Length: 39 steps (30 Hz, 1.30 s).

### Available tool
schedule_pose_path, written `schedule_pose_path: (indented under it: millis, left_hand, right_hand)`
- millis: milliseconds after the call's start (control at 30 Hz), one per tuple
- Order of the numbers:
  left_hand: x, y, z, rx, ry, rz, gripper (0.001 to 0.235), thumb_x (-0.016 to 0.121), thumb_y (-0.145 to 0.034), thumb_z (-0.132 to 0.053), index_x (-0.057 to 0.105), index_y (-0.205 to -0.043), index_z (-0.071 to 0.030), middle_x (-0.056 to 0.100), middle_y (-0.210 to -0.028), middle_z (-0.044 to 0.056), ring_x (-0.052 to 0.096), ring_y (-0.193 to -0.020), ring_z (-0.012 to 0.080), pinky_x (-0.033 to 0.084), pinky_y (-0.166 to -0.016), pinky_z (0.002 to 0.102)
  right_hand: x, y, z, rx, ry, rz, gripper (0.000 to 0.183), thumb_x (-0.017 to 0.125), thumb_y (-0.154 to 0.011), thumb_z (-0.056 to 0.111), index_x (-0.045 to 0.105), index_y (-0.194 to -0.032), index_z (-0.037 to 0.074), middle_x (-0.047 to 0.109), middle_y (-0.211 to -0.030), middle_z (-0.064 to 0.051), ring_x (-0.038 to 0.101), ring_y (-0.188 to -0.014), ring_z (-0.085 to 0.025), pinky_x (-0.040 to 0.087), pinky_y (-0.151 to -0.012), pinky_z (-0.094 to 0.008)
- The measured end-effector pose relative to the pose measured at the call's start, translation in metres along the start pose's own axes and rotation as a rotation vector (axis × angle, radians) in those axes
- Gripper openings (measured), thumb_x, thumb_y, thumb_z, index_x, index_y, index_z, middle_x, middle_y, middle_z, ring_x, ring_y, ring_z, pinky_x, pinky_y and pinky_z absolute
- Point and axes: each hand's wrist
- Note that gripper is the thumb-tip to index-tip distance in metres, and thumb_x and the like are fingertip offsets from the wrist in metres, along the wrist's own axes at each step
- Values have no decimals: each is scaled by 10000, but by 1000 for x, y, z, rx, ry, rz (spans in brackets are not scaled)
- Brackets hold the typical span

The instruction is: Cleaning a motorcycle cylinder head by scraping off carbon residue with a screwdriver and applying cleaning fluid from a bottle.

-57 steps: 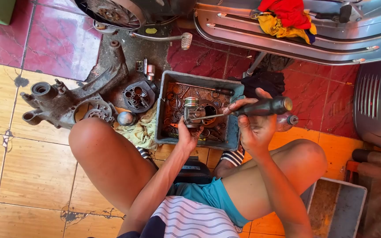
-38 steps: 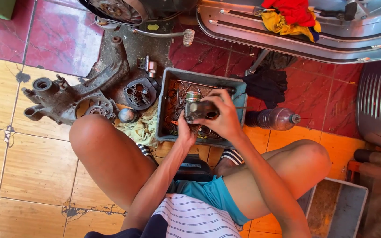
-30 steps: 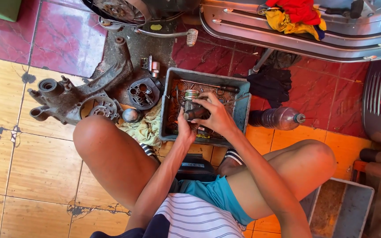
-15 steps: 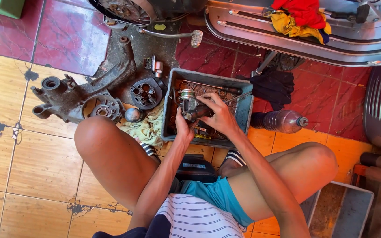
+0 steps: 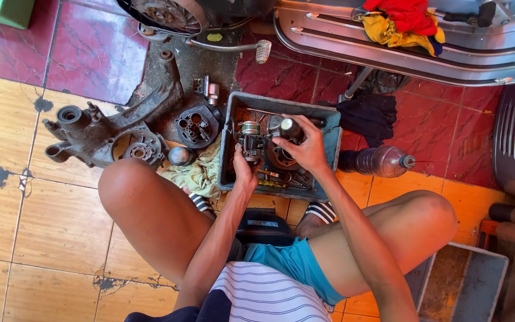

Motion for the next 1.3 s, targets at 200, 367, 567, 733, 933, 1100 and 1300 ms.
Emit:
schedule_pose_path:
  millis: [200, 367, 567, 733, 933, 1100, 1300]
  left_hand:
    - [-24, -44, 16, 28, -174, -125, 524, 770, -882, -494, 572, -1168, -102, 593, -1104, 155, 604, -913, 323, 582, -806, 560]
    - [-40, -54, 23, -33, -326, -110, 472, 702, -929, -462, 613, -1154, -58, 623, -1002, 157, 646, -814, 310, 580, -696, 482]
    - [-10, 0, -7, -104, -546, -76, 680, 634, -989, -452, 409, -1451, -7, 447, -1318, 240, 478, -1187, 400, 436, -955, 554]
    - [-46, -69, 10, -146, -690, -44, 868, 620, -1019, -452, 187, -1629, -12, 169, -1668, 247, 131, -1561, 443, 156, -1274, 625]
    - [-50, -97, 15, -253, -492, 18, 462, 634, -943, -357, 546, -1261, -33, 510, -962, 184, 529, -757, 280, 449, -504, 377]
    - [-85, -136, 32, -230, -614, -80, 451, 673, -918, -438, 607, -1178, -75, 629, -887, 185, 630, -777, 317, 523, -533, 448]
    - [-88, -155, 48, -283, -500, -150, 562, 704, -888, -465, 551, -1247, -61, 627, -889, 210, 599, -753, 298, 543, -541, 424]
  right_hand:
    - [-2, -4, 12, 359, -165, -187, 406, 922, -841, 220, 691, -1085, -7, 673, -886, -114, 643, -835, -178, 576, -726, -351]
    - [0, 0, 9, 552, -414, -272, 314, 779, -969, 293, 622, -1072, 41, 538, -812, -8, 507, -674, -82, 477, -559, -243]
    - [7, 1, 8, 661, -586, -308, 308, 751, -982, 321, 588, -1013, 61, 444, -728, 7, 434, -527, -61, 415, -466, -198]
    - [7, 0, 10, 669, -567, -293, 314, 743, -979, 344, 598, -1006, 67, 453, -731, 17, 437, -523, -59, 408, -470, -193]
    - [5, -1, 4, 674, -542, -325, 340, 755, -968, 370, 602, -1007, 69, 438, -755, 17, 420, -558, -70, 409, -480, -208]
    - [10, 3, -4, 725, -595, -327, 335, 773, -956, 350, 596, -1012, 71, 429, -739, 8, 420, -533, -77, 428, -454, -207]
    - [11, 3, -8, 797, -657, -307, 360, 763, -944, 405, 566, -987, 107, 451, -668, -4, 427, -470, -97, 408, -419, -220]
Point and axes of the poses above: each hand's wrist, its own y-axis away from the middle knuckle, its own x-axis out of the palm, z = x × y
